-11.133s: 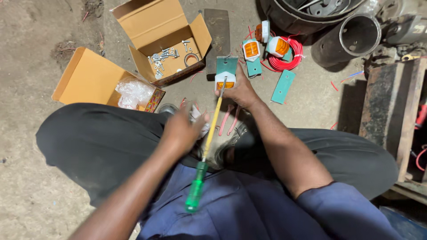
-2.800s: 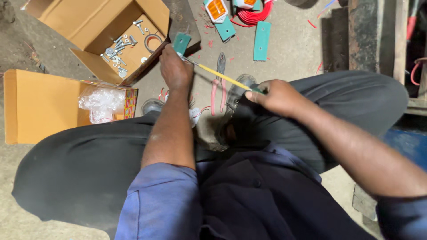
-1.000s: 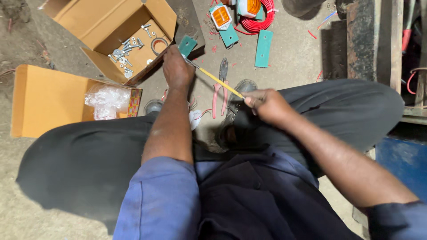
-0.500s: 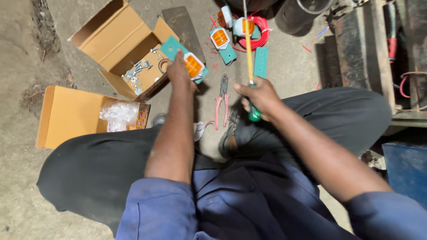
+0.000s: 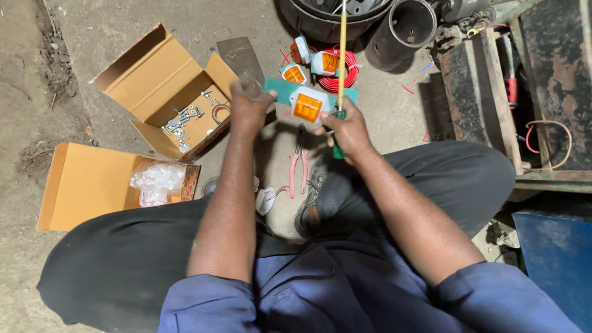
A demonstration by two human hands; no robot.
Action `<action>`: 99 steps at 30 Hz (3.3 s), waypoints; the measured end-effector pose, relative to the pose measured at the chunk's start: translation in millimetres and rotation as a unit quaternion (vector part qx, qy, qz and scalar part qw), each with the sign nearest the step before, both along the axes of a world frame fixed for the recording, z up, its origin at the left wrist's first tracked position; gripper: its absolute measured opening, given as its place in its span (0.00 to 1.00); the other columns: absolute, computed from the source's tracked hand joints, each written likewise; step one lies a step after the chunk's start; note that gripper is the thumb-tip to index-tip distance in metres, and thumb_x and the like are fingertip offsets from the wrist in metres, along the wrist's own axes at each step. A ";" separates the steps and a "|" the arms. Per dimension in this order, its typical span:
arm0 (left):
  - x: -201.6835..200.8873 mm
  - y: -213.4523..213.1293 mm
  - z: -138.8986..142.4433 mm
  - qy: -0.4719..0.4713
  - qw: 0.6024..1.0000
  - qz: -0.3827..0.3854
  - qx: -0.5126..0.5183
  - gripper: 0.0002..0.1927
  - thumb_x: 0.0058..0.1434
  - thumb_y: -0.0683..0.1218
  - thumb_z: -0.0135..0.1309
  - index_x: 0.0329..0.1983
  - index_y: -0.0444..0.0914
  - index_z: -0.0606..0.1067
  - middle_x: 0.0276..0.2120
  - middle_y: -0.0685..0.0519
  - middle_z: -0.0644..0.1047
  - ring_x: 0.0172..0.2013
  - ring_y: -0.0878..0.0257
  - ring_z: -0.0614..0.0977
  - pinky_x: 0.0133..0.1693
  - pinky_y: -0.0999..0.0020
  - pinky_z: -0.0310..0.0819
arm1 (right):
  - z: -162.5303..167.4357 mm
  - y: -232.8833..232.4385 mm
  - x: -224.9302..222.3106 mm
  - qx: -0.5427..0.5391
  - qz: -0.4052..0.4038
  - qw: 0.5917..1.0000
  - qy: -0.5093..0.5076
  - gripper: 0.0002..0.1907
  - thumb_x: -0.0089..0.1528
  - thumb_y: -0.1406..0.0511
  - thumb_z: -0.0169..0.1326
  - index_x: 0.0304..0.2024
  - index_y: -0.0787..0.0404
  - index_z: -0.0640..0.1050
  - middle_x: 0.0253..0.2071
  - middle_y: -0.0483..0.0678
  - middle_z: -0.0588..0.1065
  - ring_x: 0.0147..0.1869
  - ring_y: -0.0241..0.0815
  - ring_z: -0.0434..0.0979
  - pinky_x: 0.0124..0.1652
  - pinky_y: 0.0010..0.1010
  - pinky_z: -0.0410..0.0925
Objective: The person sits on the floor and assembles small orange electrical components onto green metal plates. They use a screwdriver to tighten screws and pliers to adjust parts, handling multiple units one at a time.
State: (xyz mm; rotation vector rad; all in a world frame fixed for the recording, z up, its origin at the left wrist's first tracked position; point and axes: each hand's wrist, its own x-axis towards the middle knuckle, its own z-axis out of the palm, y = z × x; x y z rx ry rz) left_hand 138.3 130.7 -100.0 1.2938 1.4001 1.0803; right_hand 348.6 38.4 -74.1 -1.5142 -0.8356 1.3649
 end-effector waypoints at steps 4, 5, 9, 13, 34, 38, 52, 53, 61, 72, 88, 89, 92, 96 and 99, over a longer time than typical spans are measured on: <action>-0.5 9.6 29.3 0.197 0.936 -0.222 0.188 0.42 0.47 0.48 0.75 0.64 0.34 0.71 0.59 0.32 0.73 0.61 0.35 0.71 0.61 0.50 0.58 | 14.5 3.3 7.0 -0.029 0.065 0.989 -0.129 0.17 0.66 0.66 0.54 0.57 0.61 0.70 0.31 0.49 0.77 0.25 0.35 0.73 0.19 0.24 0.63; 4.6 6.5 34.7 0.192 0.929 -0.278 0.150 0.44 0.44 0.49 0.76 0.64 0.36 0.71 0.58 0.35 0.74 0.60 0.38 0.73 0.60 0.52 0.61 | 17.4 3.2 6.6 0.005 0.091 0.984 -0.155 0.19 0.67 0.66 0.55 0.59 0.62 0.70 0.33 0.48 0.77 0.27 0.33 0.74 0.22 0.23 0.65; 13.7 -5.2 49.0 0.106 0.908 -0.406 0.023 0.44 0.39 0.53 0.75 0.61 0.38 0.72 0.54 0.44 0.79 0.55 0.49 0.80 0.57 0.59 0.72 | 26.5 1.8 3.3 0.026 0.131 0.974 -0.183 0.23 0.66 0.63 0.58 0.63 0.61 0.72 0.35 0.45 0.77 0.28 0.31 0.73 0.24 0.21 0.67; 6.9 -14.4 48.4 0.026 0.936 -0.347 -0.059 0.37 0.45 0.53 0.72 0.57 0.34 0.74 0.51 0.45 0.79 0.50 0.55 0.83 0.51 0.63 0.78 | 34.5 -3.1 6.2 0.026 0.102 0.992 0.067 0.32 0.64 0.60 0.62 0.69 0.60 0.70 0.38 0.44 0.77 0.30 0.29 0.71 0.23 0.19 0.64; 8.5 -27.6 -32.2 -0.518 0.797 -0.157 -0.267 0.24 0.62 0.54 0.63 0.54 0.32 0.76 0.46 0.48 0.81 0.46 0.59 0.83 0.54 0.61 0.77 | 10.1 -2.5 -5.0 0.129 0.027 0.991 -0.006 0.35 0.59 0.65 0.66 0.66 0.64 0.69 0.50 0.42 0.76 0.30 0.27 0.73 0.22 0.19 0.67; 10.8 -26.8 -37.4 -0.528 0.792 -0.173 -0.252 0.24 0.64 0.54 0.62 0.54 0.32 0.76 0.47 0.48 0.81 0.48 0.60 0.83 0.56 0.62 0.77 | 5.9 -2.6 -5.5 0.081 0.074 0.992 -0.069 0.23 0.63 0.64 0.63 0.58 0.67 0.76 0.50 0.41 0.72 0.31 0.28 0.75 0.22 0.20 0.68; 9.0 -33.7 -31.5 -0.468 0.825 -0.188 -0.255 0.31 0.60 0.55 0.63 0.58 0.31 0.73 0.48 0.47 0.80 0.49 0.59 0.82 0.54 0.62 0.77 | -17.8 -5.4 -5.3 -0.097 -0.027 0.984 0.147 0.12 0.65 0.62 0.59 0.45 0.64 0.77 0.27 0.42 0.73 0.22 0.30 0.70 0.20 0.20 0.65; 9.2 -34.8 -30.9 -0.464 0.827 -0.205 -0.242 0.32 0.59 0.55 0.64 0.60 0.31 0.72 0.49 0.47 0.80 0.50 0.59 0.82 0.54 0.61 0.77 | -22.9 -6.5 -6.0 -0.128 -0.025 0.982 0.139 0.12 0.65 0.62 0.59 0.45 0.65 0.77 0.27 0.43 0.73 0.22 0.30 0.70 0.20 0.21 0.65; 0.8 -31.5 -32.1 -0.330 0.890 -0.217 -0.228 0.35 0.56 0.54 0.66 0.62 0.35 0.69 0.49 0.47 0.79 0.50 0.59 0.81 0.55 0.63 0.78 | -34.5 -16.7 -17.1 -0.206 -0.021 0.978 0.010 0.14 0.64 0.64 0.58 0.48 0.67 0.77 0.29 0.49 0.80 0.22 0.34 0.75 0.19 0.24 0.66; -32.7 -29.1 -68.6 0.263 0.951 -0.068 -0.147 0.41 0.41 0.46 0.71 0.59 0.42 0.68 0.51 0.44 0.78 0.55 0.45 0.77 0.58 0.42 0.65 | 44.7 -51.5 0.0 -0.062 0.214 0.874 -0.432 0.21 0.65 0.55 0.54 0.57 0.57 0.74 0.41 0.61 0.79 0.47 0.63 0.79 0.46 0.49 0.70; -29.9 -16.2 -80.2 0.291 0.934 0.023 -0.207 0.36 0.42 0.55 0.72 0.52 0.38 0.71 0.47 0.41 0.80 0.52 0.42 0.79 0.54 0.42 0.68 | 61.3 -91.5 -3.5 -0.059 0.285 0.829 -0.477 0.23 0.64 0.57 0.54 0.60 0.55 0.76 0.57 0.56 0.76 0.60 0.59 0.75 0.55 0.47 0.69; -29.6 -16.2 -80.9 0.294 0.934 0.020 -0.200 0.35 0.42 0.55 0.73 0.51 0.38 0.71 0.46 0.40 0.80 0.51 0.42 0.80 0.54 0.42 0.68 | 61.6 -91.2 -4.1 -0.057 0.287 0.828 -0.479 0.23 0.64 0.57 0.54 0.60 0.55 0.76 0.57 0.56 0.76 0.60 0.59 0.75 0.55 0.47 0.69; -28.8 -17.2 -80.5 0.298 0.937 0.014 -0.184 0.35 0.42 0.55 0.74 0.48 0.35 0.72 0.45 0.39 0.80 0.50 0.41 0.80 0.53 0.43 0.70 | 62.3 -90.1 -5.5 -0.053 0.287 0.825 -0.484 0.22 0.64 0.57 0.55 0.60 0.55 0.76 0.57 0.56 0.76 0.59 0.60 0.75 0.54 0.47 0.70; -27.8 -20.1 -75.8 0.292 0.939 0.018 -0.180 0.35 0.41 0.56 0.75 0.45 0.34 0.72 0.44 0.37 0.80 0.49 0.40 0.80 0.52 0.45 0.70 | 62.1 -89.8 -5.5 -0.059 0.289 0.824 -0.484 0.22 0.64 0.57 0.55 0.60 0.54 0.76 0.56 0.55 0.77 0.58 0.60 0.76 0.53 0.48 0.70; -26.8 -20.1 -72.2 0.292 0.939 0.022 -0.180 0.35 0.41 0.56 0.75 0.44 0.33 0.72 0.44 0.37 0.80 0.49 0.40 0.80 0.52 0.45 0.70 | 61.8 -90.1 -5.7 -0.062 0.289 0.824 -0.484 0.22 0.64 0.57 0.55 0.60 0.54 0.76 0.55 0.56 0.77 0.58 0.60 0.76 0.53 0.48 0.70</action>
